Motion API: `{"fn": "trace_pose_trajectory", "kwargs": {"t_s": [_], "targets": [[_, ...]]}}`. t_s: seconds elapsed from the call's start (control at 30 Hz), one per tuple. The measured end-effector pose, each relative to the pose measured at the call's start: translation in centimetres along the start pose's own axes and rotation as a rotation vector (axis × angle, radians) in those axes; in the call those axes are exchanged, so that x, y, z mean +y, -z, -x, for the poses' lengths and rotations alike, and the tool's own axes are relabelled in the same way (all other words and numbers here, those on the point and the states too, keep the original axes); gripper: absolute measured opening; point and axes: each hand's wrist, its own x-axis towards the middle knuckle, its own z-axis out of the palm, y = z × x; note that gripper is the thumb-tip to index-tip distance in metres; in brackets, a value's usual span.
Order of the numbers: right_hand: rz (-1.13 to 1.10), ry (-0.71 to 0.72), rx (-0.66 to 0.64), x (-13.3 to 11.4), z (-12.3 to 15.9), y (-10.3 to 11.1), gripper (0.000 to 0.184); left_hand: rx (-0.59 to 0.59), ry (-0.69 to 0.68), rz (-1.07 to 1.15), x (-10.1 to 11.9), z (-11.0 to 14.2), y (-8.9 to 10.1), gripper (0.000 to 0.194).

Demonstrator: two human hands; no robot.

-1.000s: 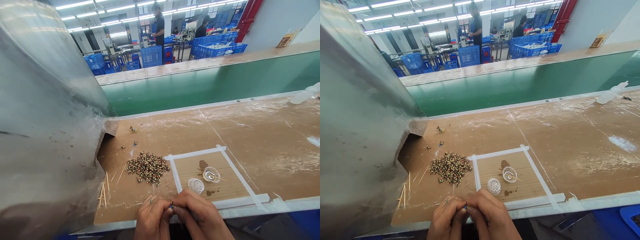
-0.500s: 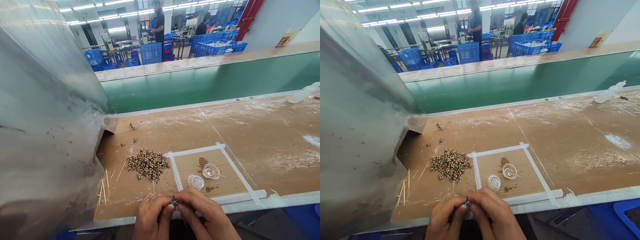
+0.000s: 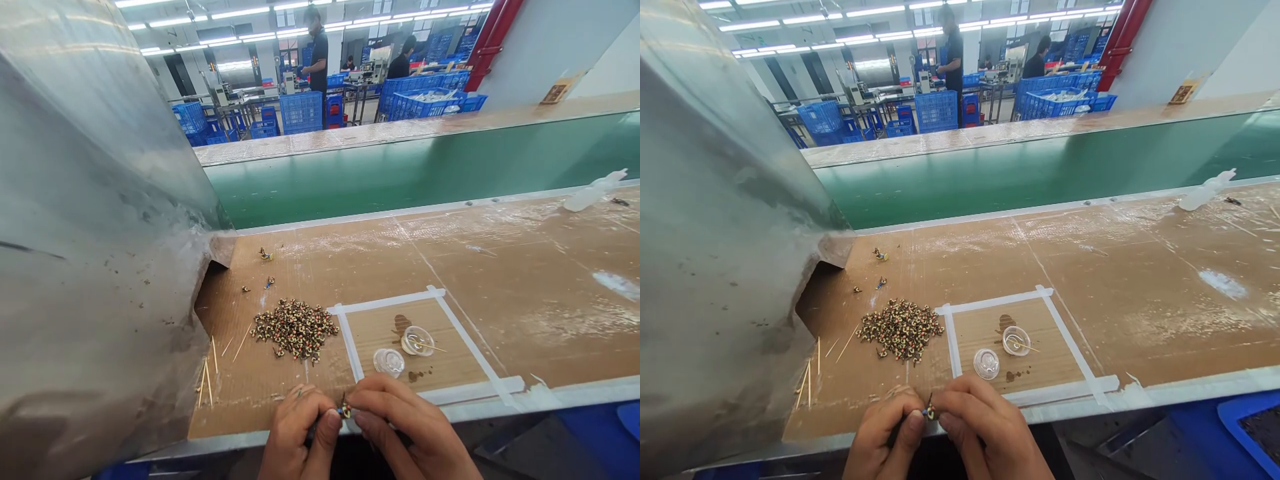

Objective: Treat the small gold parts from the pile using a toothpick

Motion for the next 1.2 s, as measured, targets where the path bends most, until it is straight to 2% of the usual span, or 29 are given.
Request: {"fn": "trace_pose_trajectory", "kwargs": {"t_s": [0.23,0.43,0.6,0.8,1.1,1.2], "targets": [[0.001,-0.050,-0.003,0.4,-0.1,-0.7,0.019,-0.107,0.011,0.052,0.3,-0.5,1.0,0.041],[-0.097,-0.164,-0.006,0.3,0.2,-1.4,0.016,-0.129,-0.047,0.030,0.5,-0.5,1.1,0.041],[-0.098,-0.200,-0.007,0.6,0.3,-1.6,0.019,-0.085,-0.098,-0.119,0.0,-0.4,0.8,0.031],[-0.022,-0.170,-0.049,0.8,0.4,-1.6,0.019,-0.064,-0.283,-0.215,0.5,-1.4,1.0,0.030],[0.009,-0.108,-0.038,1.1,0.3,-2.0,0.019,-0.046,-0.289,-0.268,0.1,-1.3,0.8,0.034],[-0.071,-0.065,-0.015,1.4,-0.5,-2.3,0.020,-0.014,-0.307,-0.254,0.7,-1.2,1.1,0.034]]}}
